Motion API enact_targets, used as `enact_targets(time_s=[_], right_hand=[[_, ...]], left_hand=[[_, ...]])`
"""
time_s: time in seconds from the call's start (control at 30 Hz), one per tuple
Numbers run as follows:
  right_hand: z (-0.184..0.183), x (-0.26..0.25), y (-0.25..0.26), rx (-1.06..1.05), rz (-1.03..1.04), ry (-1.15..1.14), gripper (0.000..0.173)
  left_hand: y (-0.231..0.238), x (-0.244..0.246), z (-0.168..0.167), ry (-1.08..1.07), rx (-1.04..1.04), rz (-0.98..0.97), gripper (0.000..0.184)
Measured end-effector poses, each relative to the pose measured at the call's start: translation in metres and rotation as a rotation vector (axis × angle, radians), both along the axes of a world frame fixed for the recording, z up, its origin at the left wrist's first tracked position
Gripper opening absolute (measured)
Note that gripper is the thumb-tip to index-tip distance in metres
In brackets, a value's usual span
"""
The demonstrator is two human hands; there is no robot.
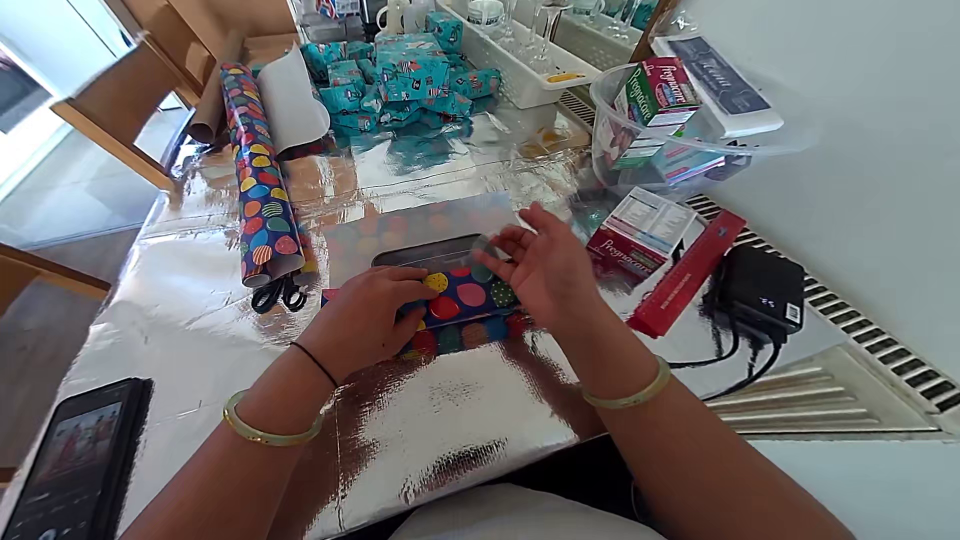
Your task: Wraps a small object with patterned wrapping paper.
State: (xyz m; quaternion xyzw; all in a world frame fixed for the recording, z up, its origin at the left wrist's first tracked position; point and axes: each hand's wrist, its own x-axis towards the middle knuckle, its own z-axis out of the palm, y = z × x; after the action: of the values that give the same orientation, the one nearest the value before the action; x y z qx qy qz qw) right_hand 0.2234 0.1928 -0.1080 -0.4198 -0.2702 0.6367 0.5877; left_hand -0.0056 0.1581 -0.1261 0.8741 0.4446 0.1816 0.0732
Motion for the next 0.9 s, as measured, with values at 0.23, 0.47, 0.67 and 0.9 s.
enact_targets(time_s=[0.23, 0.47, 0.67, 0.9], right_hand=[[0.022, 0.008, -0.024, 0.173, 0.149, -0.029, 0.031], [0.017, 0.000, -0.006, 0.323, 0.474, -0.540, 0.047], [0.012, 0.003, 0.028, 0.288, 0.634, -0.752, 0.056], [0.004, 0.003, 0.056, 0.436, 0.729, -1.031, 0.063]], left_hand=[[0.010, 0.001, 0.023, 0.093, -0.156, -0.011, 0.023], [0.009, 0.001, 0.032, 0.110, -0.234, -0.011, 0.037], [0.012, 0.002, 0.035, 0.159, -0.295, 0.004, 0.039], [0.011, 0.004, 0.036, 0.188, -0.311, 0.018, 0.038]])
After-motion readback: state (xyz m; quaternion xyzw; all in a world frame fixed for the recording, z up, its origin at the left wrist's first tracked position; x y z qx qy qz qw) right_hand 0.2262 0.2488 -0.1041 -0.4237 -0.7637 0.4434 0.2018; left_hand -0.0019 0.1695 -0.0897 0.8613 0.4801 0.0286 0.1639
